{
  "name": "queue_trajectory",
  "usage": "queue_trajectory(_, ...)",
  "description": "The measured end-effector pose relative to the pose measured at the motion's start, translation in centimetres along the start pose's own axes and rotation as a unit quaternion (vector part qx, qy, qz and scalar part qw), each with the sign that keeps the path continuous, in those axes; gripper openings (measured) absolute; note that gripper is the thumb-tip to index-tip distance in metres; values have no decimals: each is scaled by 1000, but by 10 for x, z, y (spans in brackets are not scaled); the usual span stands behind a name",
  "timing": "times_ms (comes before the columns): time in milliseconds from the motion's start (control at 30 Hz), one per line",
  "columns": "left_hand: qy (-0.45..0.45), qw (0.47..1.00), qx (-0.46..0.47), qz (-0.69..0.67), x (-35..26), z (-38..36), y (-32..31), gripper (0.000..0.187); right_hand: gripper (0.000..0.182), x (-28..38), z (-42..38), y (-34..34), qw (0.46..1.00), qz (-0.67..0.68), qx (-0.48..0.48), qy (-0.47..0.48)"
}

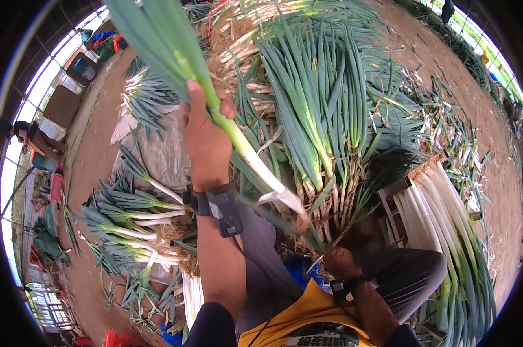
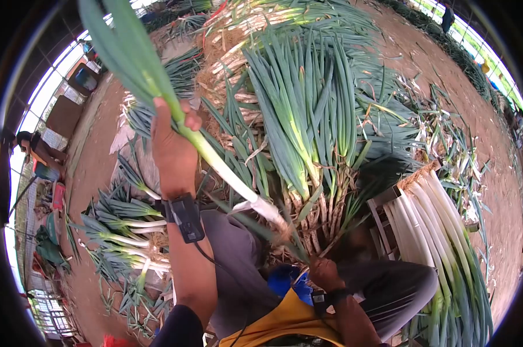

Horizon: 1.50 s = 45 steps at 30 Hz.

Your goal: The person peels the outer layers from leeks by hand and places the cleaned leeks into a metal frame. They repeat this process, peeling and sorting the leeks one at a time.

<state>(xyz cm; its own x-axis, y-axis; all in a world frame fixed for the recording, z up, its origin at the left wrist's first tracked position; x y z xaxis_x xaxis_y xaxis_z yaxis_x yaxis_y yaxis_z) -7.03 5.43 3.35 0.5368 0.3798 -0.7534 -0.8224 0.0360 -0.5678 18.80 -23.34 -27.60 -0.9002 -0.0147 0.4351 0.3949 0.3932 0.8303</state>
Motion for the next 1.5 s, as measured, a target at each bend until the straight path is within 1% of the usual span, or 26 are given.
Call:
queue_trajectory(33,12,1000,6,-14,0,-1,0,33,29,-8,1,-13,998,-38,50,-16)
queue_trajectory(133,33,999,8,-39,2,-5,3,33,20,-16,9,-25,993,-35,109,22)
queue_trajectory(233,43,999,9,-22,8,-2,3,31,25,-3,25,42,984,34,176,-25)
queue_trajectory(267,49,999,16,-15,8,-3,4,31,15,-64,46,34,975,41,111,187)
queue_trajectory(300,57,998,24,-8,8,-3,3,30,13,-83,40,86,868,-211,-240,381)
queue_trajectory(333,64,997,35,-2,8,-3,2,30,19,-112,50,135,885,-228,-272,302)
queue_trajectory(367,73,997,24,1,11,-4,2,30,29,-159,58,201,945,-49,-285,155)
queue_trajectory(400,77,996,38,1,12,-6,1,30,40,-214,54,269,894,254,-361,80)
queue_trajectory(433,81,995,50,-1,13,-7,-1,30,52,-257,38,330,803,388,-431,138)
queue_trajectory(467,86,994,63,-3,13,-9,-2,30,56,-231,32,387,711,413,-569,-5)
queue_trajectory(500,93,991,93,6,14,-9,-1,32,56,-229,7,426,828,118,-547,21)
queue_trajectory(567,108,989,97,-6,17,-12,-9,32,55,-223,17,457,821,12,-571,18)
queue_trajectory(600,119,988,99,-11,20,-15,-13,32,52,-184,28,438,814,140,-563,31)
queue_trajectory(633,122,986,116,-21,23,-17,-17,32,49,-142,40,420,785,266,-557,43)
queue_trajectory(667,124,986,111,-20,26,-19,-21,32,42,-112,46,375,837,228,-496,41)
queue_trajectory(733,130,986,102,-17,33,-26,-29,32,47,23,49,289,888,271,-334,164)
queue_trajectory(767,133,986,99,-31,38,-27,-31,31,54,92,27,285,931,317,-179,26)
queue_trajectory(800,137,985,96,-35,42,-29,-32,31,57,95,39,237,934,228,-235,145)
queue_trajectory(867,141,985,89,-40,47,-30,-31,31,53,123,40,189,937,204,-238,153)
queue_trajectory(967,139,986,87,-40,49,-29,-29,30,48,135,40,159,949,165,-239,122)
queue_trajectory(1100,148,985,74,-42,50,-26,-27,32,40,124,43,166,933,220,-219,181)
queue_trajectory(1200,155,984,72,-49,47,-27,-30,33,38,122,38,179,945,187,-189,191)
queue_trajectory(1233,159,983,80,-53,46,-27,-30,33,38,122,37,179,938,193,-206,200)
queue_trajectory(1333,165,980,97,-61,45,-28,-31,34,33,115,36,165,930,143,-266,211)
queue_trajectory(1433,163,980,99,-51,45,-32,-32,35,31,116,35,155,923,122,-302,204)
queue_trajectory(1500,159,981,104,-32,48,-29,-28,35,29,117,32,147,925,135,-299,193)
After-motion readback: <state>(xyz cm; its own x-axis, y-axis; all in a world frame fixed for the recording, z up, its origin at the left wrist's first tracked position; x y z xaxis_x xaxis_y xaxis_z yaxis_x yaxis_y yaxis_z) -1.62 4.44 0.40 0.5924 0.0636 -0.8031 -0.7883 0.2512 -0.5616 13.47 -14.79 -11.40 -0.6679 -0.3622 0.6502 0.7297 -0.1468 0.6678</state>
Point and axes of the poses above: each hand's wrist, its own z-axis towards the middle knuckle, its own y-axis out of the back of the hand, x = y × z, the point moved 1 cm from there along z, towards the middle knuckle, and after that the axes turned 3 degrees about z, right-handed, at the moved point
